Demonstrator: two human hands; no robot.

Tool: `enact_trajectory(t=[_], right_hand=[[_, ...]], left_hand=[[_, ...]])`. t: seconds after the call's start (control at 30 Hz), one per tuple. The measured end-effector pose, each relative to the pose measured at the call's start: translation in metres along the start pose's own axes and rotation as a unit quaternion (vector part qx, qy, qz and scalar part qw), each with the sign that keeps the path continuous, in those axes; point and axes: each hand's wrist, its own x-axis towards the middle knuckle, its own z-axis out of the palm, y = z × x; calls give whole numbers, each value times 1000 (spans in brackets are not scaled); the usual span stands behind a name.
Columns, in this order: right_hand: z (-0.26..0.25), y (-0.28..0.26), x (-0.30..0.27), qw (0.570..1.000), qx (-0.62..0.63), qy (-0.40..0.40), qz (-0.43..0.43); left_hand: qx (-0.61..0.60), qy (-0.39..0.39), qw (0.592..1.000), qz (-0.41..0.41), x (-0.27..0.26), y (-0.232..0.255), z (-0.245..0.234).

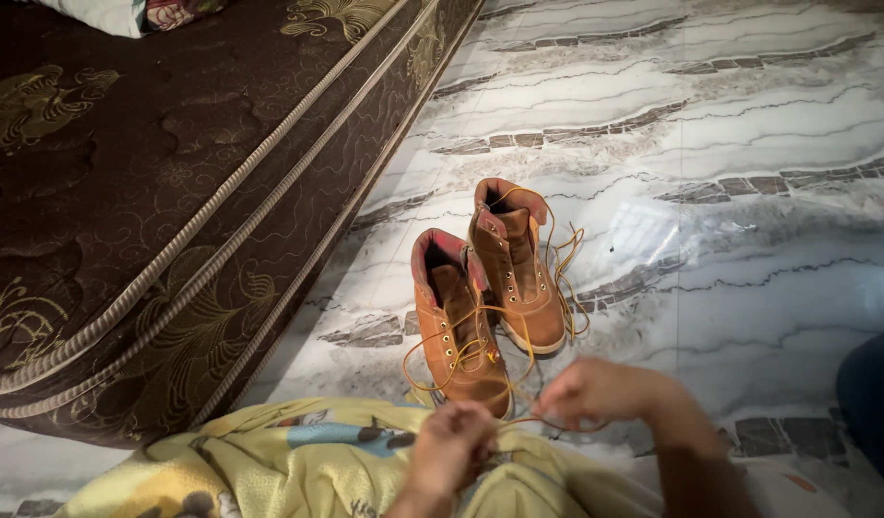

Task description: The person removes the laces from a pair of brown high-top shoes and then re-laces them. The person pulls the laces out of the eyelets, then threads them back through in a crisscross pattern.

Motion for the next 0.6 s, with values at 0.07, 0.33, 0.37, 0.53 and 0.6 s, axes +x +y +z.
enact_trajectory(t=[0.07, 0.33, 0.37, 0.53, 0.6], right_hand=[[8, 6, 5, 996, -5, -30, 82], [9, 9, 7, 991, -33, -92, 96], [14, 6, 8, 989, -11, -129, 74], [43, -16, 20, 972, -155, -179, -6], [46, -22, 21, 971, -169, -165, 24]], left_hand=[[-132, 12, 991, -24, 4, 3, -5], [-166, 47, 982, -80, -12, 36, 0], [-162, 40, 978, -125, -17, 42, 4], [-186, -44, 960, -205, -31, 60, 17], [-187, -107, 962, -171, -27, 57, 18]])
